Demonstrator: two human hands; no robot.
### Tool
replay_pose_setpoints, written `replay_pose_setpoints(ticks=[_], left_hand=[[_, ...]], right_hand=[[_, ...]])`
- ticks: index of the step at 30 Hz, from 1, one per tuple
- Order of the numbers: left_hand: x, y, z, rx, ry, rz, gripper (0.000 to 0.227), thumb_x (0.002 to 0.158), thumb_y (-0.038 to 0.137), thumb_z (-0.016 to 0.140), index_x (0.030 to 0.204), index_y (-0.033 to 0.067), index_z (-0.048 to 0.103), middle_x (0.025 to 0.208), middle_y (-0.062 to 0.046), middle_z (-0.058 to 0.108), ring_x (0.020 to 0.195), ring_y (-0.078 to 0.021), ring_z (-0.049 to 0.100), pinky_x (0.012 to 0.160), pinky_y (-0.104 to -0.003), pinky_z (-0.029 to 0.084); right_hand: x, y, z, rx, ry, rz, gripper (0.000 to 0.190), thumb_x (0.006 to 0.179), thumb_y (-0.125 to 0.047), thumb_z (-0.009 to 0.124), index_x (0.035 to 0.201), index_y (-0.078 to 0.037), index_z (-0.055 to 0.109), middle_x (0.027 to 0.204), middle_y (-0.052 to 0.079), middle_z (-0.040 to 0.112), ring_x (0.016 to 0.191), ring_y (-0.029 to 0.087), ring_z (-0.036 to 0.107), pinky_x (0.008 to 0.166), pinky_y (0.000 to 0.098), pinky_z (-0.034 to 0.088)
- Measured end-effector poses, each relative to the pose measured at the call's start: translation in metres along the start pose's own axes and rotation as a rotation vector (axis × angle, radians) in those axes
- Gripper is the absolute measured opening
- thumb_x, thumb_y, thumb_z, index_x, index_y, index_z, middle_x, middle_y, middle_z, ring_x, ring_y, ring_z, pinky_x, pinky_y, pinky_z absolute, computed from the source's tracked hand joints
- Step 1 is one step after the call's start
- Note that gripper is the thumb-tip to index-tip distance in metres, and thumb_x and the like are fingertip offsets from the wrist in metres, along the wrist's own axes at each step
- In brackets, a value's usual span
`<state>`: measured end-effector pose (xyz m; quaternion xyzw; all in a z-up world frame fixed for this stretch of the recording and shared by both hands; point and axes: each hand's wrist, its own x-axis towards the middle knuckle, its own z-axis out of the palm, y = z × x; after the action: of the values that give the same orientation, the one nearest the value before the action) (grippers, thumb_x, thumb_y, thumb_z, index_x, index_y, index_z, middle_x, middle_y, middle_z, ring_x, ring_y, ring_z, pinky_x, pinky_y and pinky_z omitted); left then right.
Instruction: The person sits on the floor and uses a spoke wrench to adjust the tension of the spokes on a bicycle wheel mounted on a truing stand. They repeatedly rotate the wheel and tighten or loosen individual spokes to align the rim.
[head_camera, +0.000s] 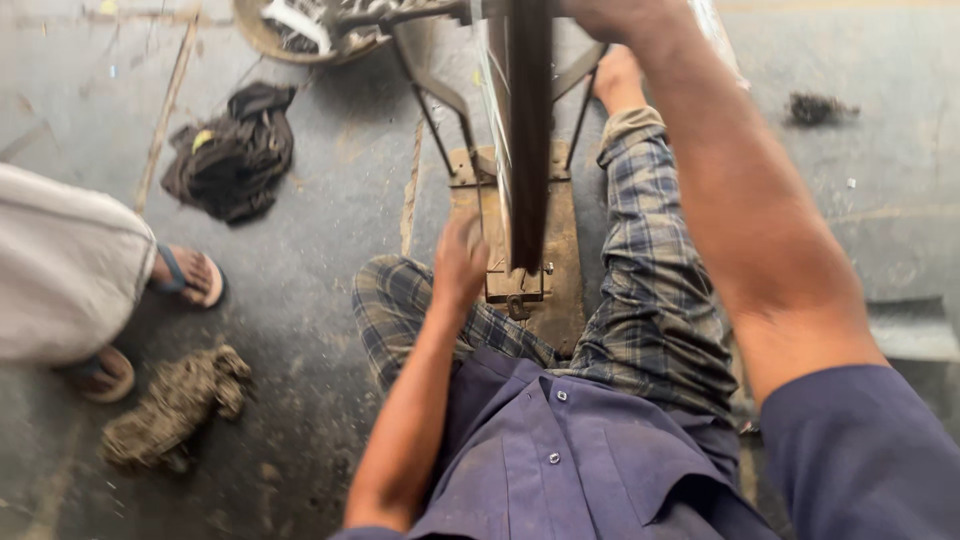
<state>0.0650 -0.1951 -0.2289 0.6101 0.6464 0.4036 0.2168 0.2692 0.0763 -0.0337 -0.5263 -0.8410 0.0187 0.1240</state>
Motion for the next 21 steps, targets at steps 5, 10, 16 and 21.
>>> replay_pose_setpoints(ticks=[5,10,16,21], left_hand=[[0.098,-0.051,0.018,0.158,-0.27,-0.22,0.052,0.094,0.037,0.068,0.129,-0.0014,0.063,0.122,-0.026,0.068,0.117,-0.0412,0.064,0.101,-0.048,0.05],[0.124,-0.084,0.053,-0.149,-0.288,-0.226,0.049,0.08,0.043,0.077,0.11,0.0045,0.073,0.105,-0.019,0.077,0.101,-0.0348,0.074,0.09,-0.044,0.055],[0.123,-0.08,0.06,0.012,-0.233,-0.243,0.044,0.084,0.045,0.079,0.101,0.0049,0.073,0.101,-0.021,0.074,0.099,-0.0395,0.07,0.085,-0.05,0.054],[0.124,-0.062,0.045,0.042,-0.23,-0.254,0.042,0.081,0.042,0.08,0.102,0.0061,0.072,0.1,-0.02,0.074,0.099,-0.04,0.069,0.085,-0.052,0.053]], right_hand=[[-0.012,0.006,-0.007,-0.043,-0.066,0.017,0.017,0.1,-0.015,0.061,0.108,-0.005,0.073,0.076,0.013,0.07,0.061,0.02,0.067,0.049,0.0312,0.056],[-0.008,0.023,-0.026,-0.098,-0.083,0.063,0.017,0.1,-0.014,0.062,0.11,-0.005,0.072,0.08,0.014,0.069,0.065,0.02,0.067,0.052,0.0313,0.056],[-0.022,0.04,-0.023,-0.119,-0.135,0.141,0.018,0.1,-0.013,0.062,0.113,-0.004,0.071,0.085,0.015,0.069,0.069,0.021,0.067,0.056,0.0314,0.057],[-0.032,0.045,-0.019,-0.099,-0.147,0.19,0.019,0.1,-0.012,0.063,0.115,-0.003,0.07,0.089,0.016,0.069,0.073,0.021,0.067,0.059,0.0315,0.057]])
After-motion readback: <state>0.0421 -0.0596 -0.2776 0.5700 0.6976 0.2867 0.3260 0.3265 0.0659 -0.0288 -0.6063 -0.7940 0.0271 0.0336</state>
